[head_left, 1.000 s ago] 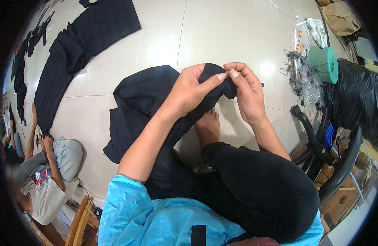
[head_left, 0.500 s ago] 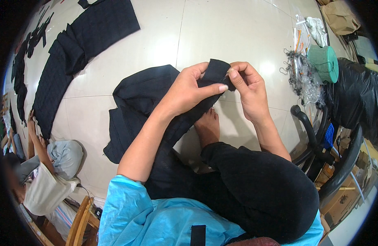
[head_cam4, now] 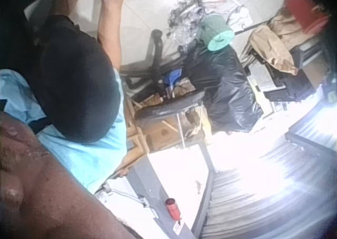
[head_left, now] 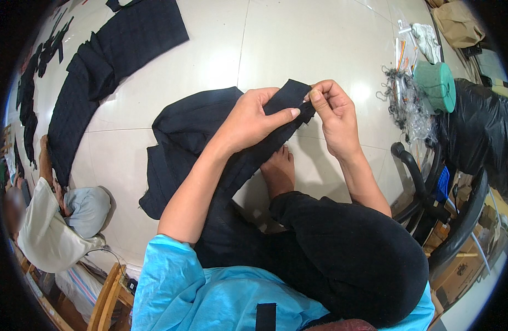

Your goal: The person sits on the floor and uses small scissors to trim the edges of a black fabric piece. They repeatedly fold and align the fabric, snip off small sections, and discard the cut pieces onto the floor.

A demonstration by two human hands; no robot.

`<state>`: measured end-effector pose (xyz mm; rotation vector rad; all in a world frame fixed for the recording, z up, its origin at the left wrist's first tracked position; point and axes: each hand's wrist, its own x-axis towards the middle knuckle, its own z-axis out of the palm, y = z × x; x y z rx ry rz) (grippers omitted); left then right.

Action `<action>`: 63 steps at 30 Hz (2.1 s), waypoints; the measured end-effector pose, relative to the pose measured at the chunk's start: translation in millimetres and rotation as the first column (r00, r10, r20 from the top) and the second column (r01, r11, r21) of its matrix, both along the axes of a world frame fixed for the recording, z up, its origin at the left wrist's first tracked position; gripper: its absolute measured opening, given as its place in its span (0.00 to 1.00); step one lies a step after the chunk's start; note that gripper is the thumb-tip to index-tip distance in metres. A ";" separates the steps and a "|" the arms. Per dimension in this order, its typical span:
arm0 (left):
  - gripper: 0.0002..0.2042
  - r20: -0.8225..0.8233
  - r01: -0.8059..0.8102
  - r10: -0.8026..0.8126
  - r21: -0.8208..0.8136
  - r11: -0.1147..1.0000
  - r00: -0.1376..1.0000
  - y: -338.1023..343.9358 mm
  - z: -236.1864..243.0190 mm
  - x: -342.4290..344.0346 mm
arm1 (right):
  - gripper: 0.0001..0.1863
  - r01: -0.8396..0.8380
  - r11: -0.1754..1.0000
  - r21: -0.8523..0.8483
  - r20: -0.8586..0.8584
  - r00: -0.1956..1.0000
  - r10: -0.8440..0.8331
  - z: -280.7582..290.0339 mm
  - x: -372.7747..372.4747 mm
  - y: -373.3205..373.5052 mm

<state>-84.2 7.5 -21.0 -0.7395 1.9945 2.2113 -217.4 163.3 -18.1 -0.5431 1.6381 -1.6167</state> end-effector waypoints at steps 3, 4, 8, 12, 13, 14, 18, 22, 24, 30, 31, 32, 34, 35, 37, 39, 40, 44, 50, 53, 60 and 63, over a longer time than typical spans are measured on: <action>0.20 -0.036 0.012 -0.013 -0.030 0.999 0.999 -2.0 0.4 1.1 | 0.07 -0.016 1.000 -0.024 0.059 0.998 0.017 -2.2 -1.4 1.4; 0.20 -0.024 0.030 -0.031 -0.036 0.999 0.999 -3.0 1.2 0.8 | 0.07 -0.017 0.999 -0.032 0.089 0.996 0.020 -3.0 -2.4 1.7; 0.20 -0.008 0.096 -0.098 -0.128 0.987 0.995 -9.5 2.6 0.3 | 0.06 -0.018 0.998 -0.052 0.164 0.986 0.027 -3.7 -6.6 1.6; 0.21 0.018 0.186 -0.187 -0.232 0.955 0.982 -18.8 2.5 1.3 | 0.06 -0.030 0.997 -0.067 0.207 0.977 0.044 -2.4 -7.5 2.3; 0.22 0.014 0.190 -0.193 -0.257 0.948 0.981 -19.3 3.0 1.9 | 0.07 -0.041 0.996 -0.076 0.219 0.974 0.057 -2.2 -7.6 2.3; 0.22 0.011 0.195 -0.200 -0.281 0.940 0.980 -19.6 3.5 2.6 | 0.07 -0.052 0.995 -0.084 0.230 0.971 0.071 -2.1 -7.6 2.1; 0.25 -0.022 0.246 -0.264 -0.297 0.923 0.964 -26.5 9.0 7.9 | 0.08 -0.074 0.996 -0.056 0.128 0.988 0.081 -0.1 -8.6 0.6; 0.28 0.045 0.326 -0.327 -0.292 0.899 0.944 -45.4 -11.8 15.4 | 0.09 -0.125 0.992 -0.019 0.043 0.991 0.125 3.2 -9.7 -2.4; 0.28 0.049 0.325 -0.325 -0.296 0.898 0.944 -48.4 -8.9 14.3 | 0.09 -0.127 0.992 -0.014 0.047 0.991 0.128 1.9 -11.5 -1.8; 0.19 -0.006 0.328 -0.341 -0.262 0.908 0.940 -50.1 -18.4 20.8 | 0.08 -0.181 0.979 -0.091 0.275 0.940 0.200 0.8 -14.0 -2.3; 0.19 0.016 0.380 -0.389 -0.261 0.887 0.921 -52.9 -19.3 21.2 | 0.08 -0.201 0.976 -0.084 0.285 0.934 0.217 2.2 -14.8 -2.5; 0.18 0.019 0.377 -0.388 -0.279 0.883 0.921 -54.0 -19.2 21.5 | 0.08 -0.221 0.972 -0.078 0.295 0.926 0.235 2.8 -15.7 -2.4; 0.18 0.025 0.373 -0.385 -0.314 0.873 0.923 -55.5 -17.7 21.3 | 0.08 -0.284 0.958 -0.037 0.215 0.934 0.285 1.4 -18.5 -2.1; 0.18 0.018 0.366 -0.381 -0.318 0.875 0.925 -56.0 -18.6 21.0 | 0.08 -0.313 0.950 -0.014 0.176 0.934 0.311 0.3 -20.4 -2.0; 0.19 0.005 0.351 -0.370 -0.325 0.878 0.929 -57.0 -20.6 20.6 | 0.08 -0.328 0.944 0.044 0.085 0.942 0.324 -0.6 -25.3 -3.6; 0.19 0.061 0.361 -0.364 -0.346 0.866 0.930 -56.2 -21.0 19.8 | 0.08 -0.334 0.938 0.094 0.033 0.943 0.332 1.0 -28.8 -4.7; 0.18 0.089 0.366 -0.359 -0.357 0.859 0.929 -55.7 -21.0 19.3 | 0.08 -0.334 0.936 0.112 0.026 0.943 0.333 2.3 -30.4 -5.4; 0.19 -0.013 0.294 -0.330 -0.419 0.859 0.944 -55.8 -12.0 16.6 | 0.07 -0.295 0.954 0.059 0.074 0.954 0.290 2.2 -40.1 -2.7; 0.19 0.049 0.290 -0.292 -0.354 0.889 0.955 -62.9 -4.0 19.0 | 0.07 -0.227 0.973 0.046 0.081 0.972 0.223 -4.6 -48.9 3.9; 0.19 0.110 0.329 -0.310 -0.304 0.894 0.944 -68.4 -0.3 19.4 | 0.07 -0.207 0.977 0.042 0.169 0.966 0.197 -8.7 -46.8 2.3; 0.19 0.170 0.360 -0.328 -0.215 0.908 0.929 -89.0 -23.0 31.7 | 0.08 -0.211 0.977 0.021 0.320 0.928 0.194 -24.4 -45.4 -6.3; 0.18 0.170 0.351 -0.321 -0.199 0.915 0.932 -95.6 -28.0 32.8 | 0.07 -0.189 0.982 0.004 0.390 0.905 0.172 -32.3 -49.9 -11.7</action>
